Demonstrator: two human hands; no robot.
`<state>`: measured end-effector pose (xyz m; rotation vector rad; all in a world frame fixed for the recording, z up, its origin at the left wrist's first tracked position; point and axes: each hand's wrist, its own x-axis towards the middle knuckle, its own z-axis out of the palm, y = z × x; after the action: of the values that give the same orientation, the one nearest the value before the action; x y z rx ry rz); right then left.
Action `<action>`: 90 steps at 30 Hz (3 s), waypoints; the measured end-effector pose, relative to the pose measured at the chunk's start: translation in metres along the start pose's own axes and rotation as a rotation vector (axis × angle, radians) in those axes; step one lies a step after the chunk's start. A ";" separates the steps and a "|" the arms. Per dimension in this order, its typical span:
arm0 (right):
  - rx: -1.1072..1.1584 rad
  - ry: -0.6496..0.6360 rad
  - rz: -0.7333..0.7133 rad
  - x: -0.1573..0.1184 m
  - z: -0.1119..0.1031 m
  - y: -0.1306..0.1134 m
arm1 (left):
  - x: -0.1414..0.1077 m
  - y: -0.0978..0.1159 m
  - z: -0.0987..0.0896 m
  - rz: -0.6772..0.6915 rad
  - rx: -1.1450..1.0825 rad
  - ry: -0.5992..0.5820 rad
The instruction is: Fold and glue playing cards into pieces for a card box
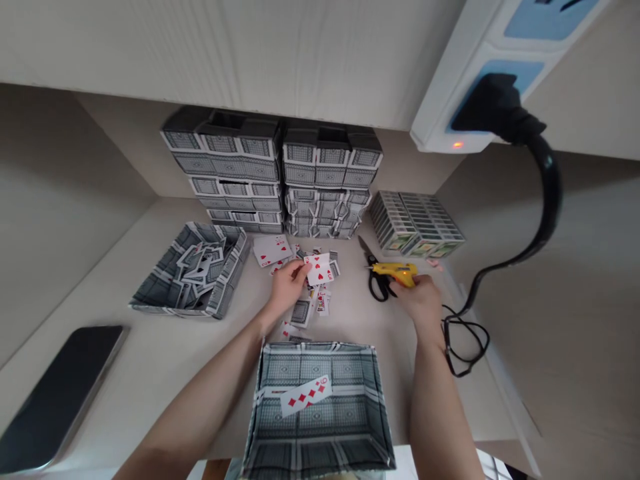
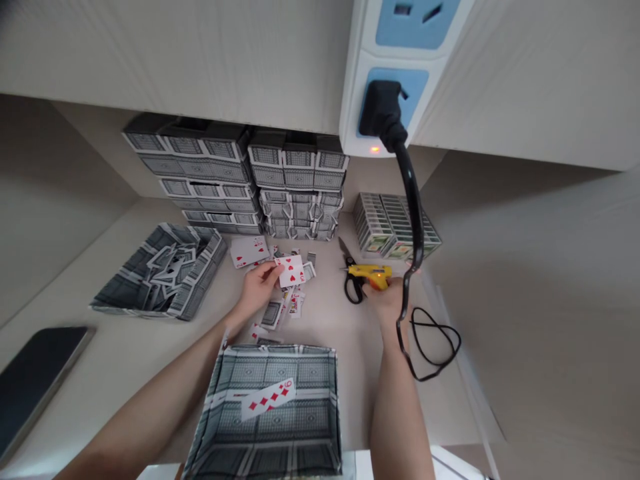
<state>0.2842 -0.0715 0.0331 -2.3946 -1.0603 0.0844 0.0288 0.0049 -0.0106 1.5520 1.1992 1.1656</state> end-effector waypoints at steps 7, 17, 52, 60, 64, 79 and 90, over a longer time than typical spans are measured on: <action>0.241 0.036 -0.142 -0.019 0.014 -0.028 | -0.003 0.005 0.000 -0.037 0.008 -0.054; 0.036 -0.128 -0.241 -0.039 0.026 -0.044 | -0.007 0.008 0.001 -0.017 0.027 -0.056; -0.043 0.136 -0.136 -0.005 0.023 -0.002 | 0.008 0.003 -0.011 -0.039 -0.195 0.234; 0.163 0.135 -0.378 -0.021 0.019 -0.025 | 0.008 0.003 -0.009 -0.049 -0.137 0.195; 0.437 -0.455 -0.733 -0.044 0.030 -0.046 | 0.006 0.004 -0.009 -0.038 -0.103 0.184; 0.440 -0.603 -0.789 -0.069 0.060 -0.061 | 0.008 0.006 -0.010 -0.036 -0.107 0.188; 0.862 -0.735 -0.275 -0.059 0.047 -0.062 | 0.013 0.001 -0.016 -0.032 -0.148 0.202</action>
<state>0.1893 -0.0581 0.0140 -1.4153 -1.2843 1.1360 0.0149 0.0182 -0.0035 1.3242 1.2330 1.3836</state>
